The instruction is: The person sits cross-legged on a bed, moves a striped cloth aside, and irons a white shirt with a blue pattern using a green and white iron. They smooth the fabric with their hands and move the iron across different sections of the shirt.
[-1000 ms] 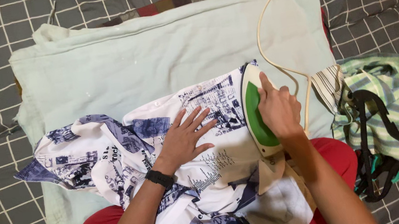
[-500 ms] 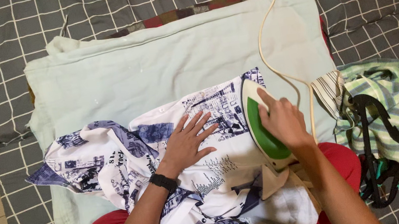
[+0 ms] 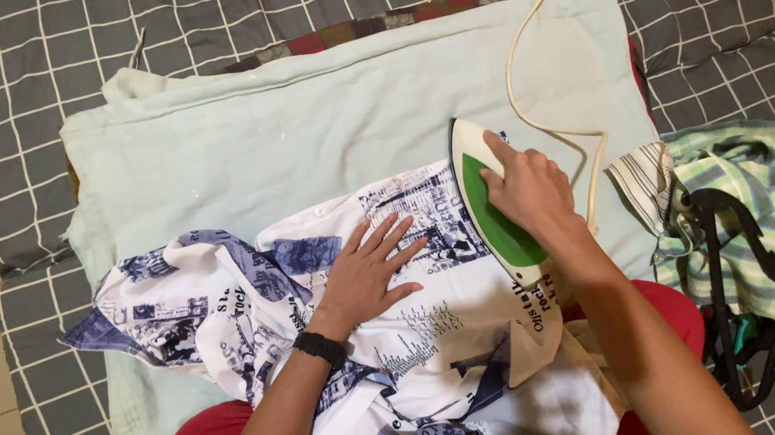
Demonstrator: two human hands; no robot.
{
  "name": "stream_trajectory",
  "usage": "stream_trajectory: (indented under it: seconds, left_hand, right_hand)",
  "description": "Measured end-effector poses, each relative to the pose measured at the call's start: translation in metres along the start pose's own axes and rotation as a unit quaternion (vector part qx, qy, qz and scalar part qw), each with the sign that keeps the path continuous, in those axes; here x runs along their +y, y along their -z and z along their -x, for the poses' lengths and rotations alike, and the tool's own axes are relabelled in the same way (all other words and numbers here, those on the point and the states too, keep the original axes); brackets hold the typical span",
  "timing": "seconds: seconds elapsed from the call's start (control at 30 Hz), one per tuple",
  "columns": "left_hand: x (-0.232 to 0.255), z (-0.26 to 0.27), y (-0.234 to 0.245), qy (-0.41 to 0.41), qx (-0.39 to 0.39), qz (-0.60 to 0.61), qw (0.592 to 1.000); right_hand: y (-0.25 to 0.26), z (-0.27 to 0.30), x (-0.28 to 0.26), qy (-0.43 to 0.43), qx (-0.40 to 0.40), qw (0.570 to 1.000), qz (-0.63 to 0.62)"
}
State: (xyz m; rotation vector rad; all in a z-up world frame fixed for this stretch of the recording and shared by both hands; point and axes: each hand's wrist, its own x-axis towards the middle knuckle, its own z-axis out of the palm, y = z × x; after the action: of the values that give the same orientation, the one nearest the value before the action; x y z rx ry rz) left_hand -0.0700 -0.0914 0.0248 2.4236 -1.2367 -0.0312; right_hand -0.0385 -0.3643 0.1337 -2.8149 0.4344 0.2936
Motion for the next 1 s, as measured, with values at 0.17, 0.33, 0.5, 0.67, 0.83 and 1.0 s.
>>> stream_trajectory:
  seconds: [0.17, 0.33, 0.5, 0.67, 0.83, 1.0]
  left_hand:
    - [0.000, 0.002, -0.001, 0.002, 0.004, 0.001, 1.000]
    - [0.000, 0.001, 0.000, 0.003, 0.003, -0.008, 1.000]
    - [0.000, 0.001, 0.000, 0.005, 0.002, -0.007, 1.000]
    - [-0.001, 0.000, 0.000, 0.005, 0.003, -0.006, 1.000]
    - [-0.001, 0.001, 0.001, 0.004, 0.007, -0.005, 1.000]
    - [0.000, 0.000, 0.001, 0.004, 0.003, -0.005, 1.000]
  right_hand:
    - [-0.001, 0.039, 0.012, 0.016, -0.052, 0.998, -0.024]
    - [-0.001, 0.055, 0.007, 0.013, -0.032, 0.999, -0.002]
    - [-0.005, 0.017, -0.007, 0.001, -0.024, 0.999, 0.035]
    - [-0.005, -0.009, -0.009, 0.033, -0.021, 0.999, 0.016]
    - [-0.004, 0.018, 0.003, 0.070, -0.033, 0.997, -0.023]
    - [0.006, 0.057, 0.018, 0.105, -0.060, 0.992, -0.028]
